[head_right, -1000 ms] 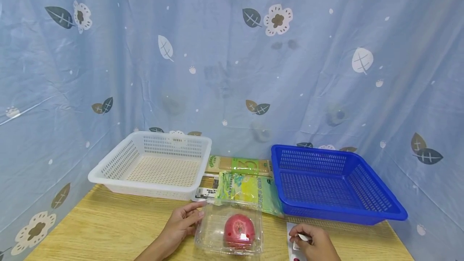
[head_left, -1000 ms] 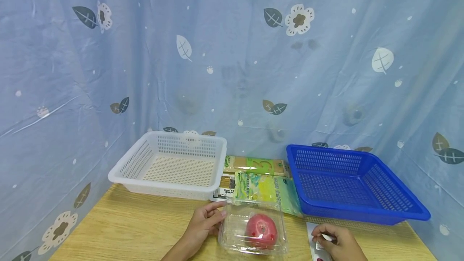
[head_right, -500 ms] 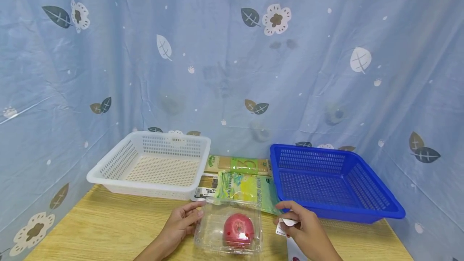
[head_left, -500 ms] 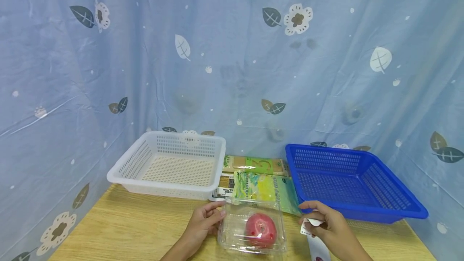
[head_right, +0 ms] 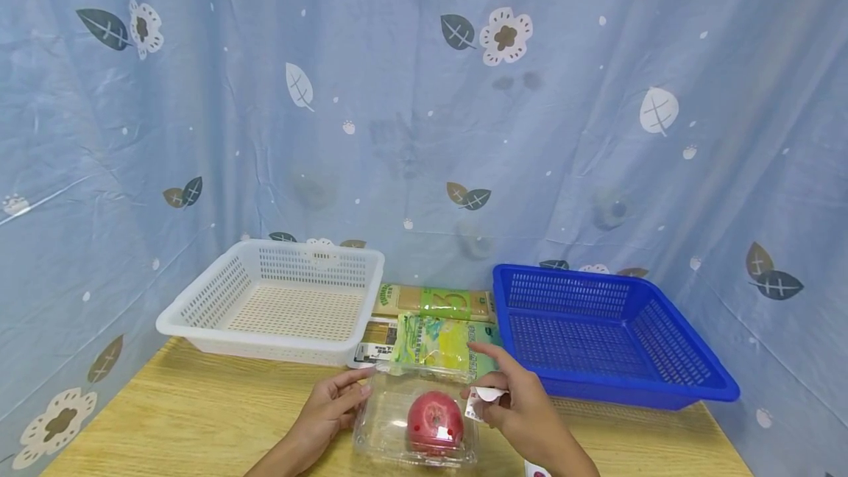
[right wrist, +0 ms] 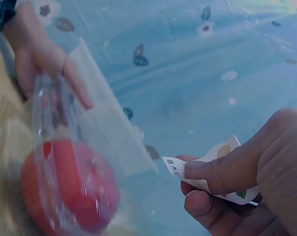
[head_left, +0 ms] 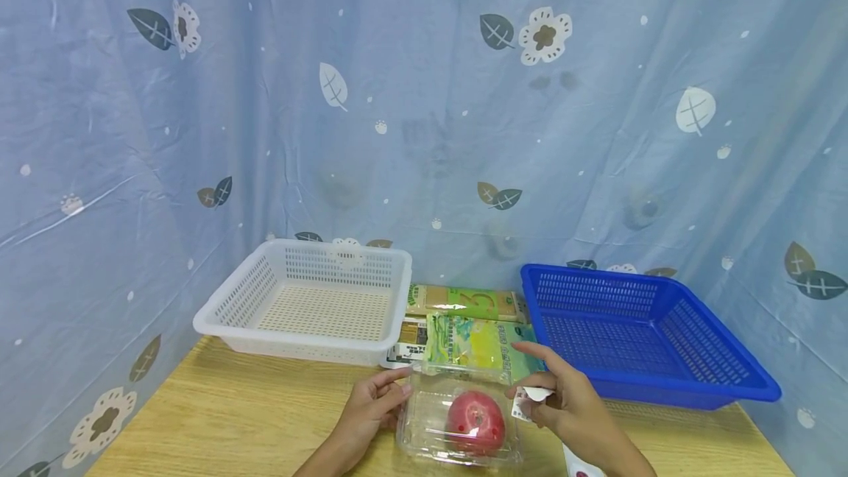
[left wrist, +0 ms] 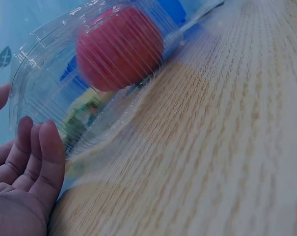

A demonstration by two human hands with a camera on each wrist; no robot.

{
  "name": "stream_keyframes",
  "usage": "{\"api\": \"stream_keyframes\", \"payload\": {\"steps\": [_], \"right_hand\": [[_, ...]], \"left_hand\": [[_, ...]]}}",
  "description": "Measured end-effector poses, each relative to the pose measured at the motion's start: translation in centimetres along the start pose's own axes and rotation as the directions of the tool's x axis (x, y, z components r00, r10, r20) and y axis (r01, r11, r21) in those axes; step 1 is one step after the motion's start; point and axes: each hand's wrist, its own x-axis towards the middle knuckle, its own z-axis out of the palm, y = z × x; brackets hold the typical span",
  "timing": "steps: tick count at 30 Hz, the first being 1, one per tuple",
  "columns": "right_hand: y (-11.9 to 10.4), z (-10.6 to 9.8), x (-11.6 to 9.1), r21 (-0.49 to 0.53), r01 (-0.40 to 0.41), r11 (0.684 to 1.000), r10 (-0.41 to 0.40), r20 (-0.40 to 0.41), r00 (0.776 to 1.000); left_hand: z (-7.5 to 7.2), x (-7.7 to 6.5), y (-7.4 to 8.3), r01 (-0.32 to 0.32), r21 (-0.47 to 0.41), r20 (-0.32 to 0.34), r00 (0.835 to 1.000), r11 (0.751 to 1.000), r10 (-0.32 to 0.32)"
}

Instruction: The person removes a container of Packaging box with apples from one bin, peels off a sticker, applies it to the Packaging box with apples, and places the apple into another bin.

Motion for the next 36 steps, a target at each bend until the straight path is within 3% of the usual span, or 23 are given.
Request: {"api": "stream_keyframes", "payload": {"steps": [6,14,21,28,36], "right_hand": [[-0.5,1.6,1.4,0.074,0.012,0.997,-0.015,0.041,0.999],[0.0,4.0,2.9,0.142,-0.024,0.99,0.022,0.016,1.0],[0.7,5.5,3.8,0.06,-0.046,0.997,0.049,-0.044,0.998],[1.3,6.8,4.5,0.087,0.006,0.996,-0.003,-0.038,0.999],[1.9,7.4,4.1,0.047,-0.012,0.999,0.016,-0.077,0.997]], "left_hand": [[0.1,0.0,0.0,0.007,-0.001,-0.012,1.0,1.0,-0.007],[0.1,-0.1,0.2,0.012,0.008,0.003,1.0,1.0,-0.012],[0.0,-0.1,0.3,0.005,0.002,0.008,1.0,1.0,-0.005],[-0.2,0.0,0.3,-0.002,0.015,-0.022,1.0,1.0,0.002],[-0.1,-0.1,0.0,0.005,0.003,0.002,1.0,1.0,-0.005]]}}
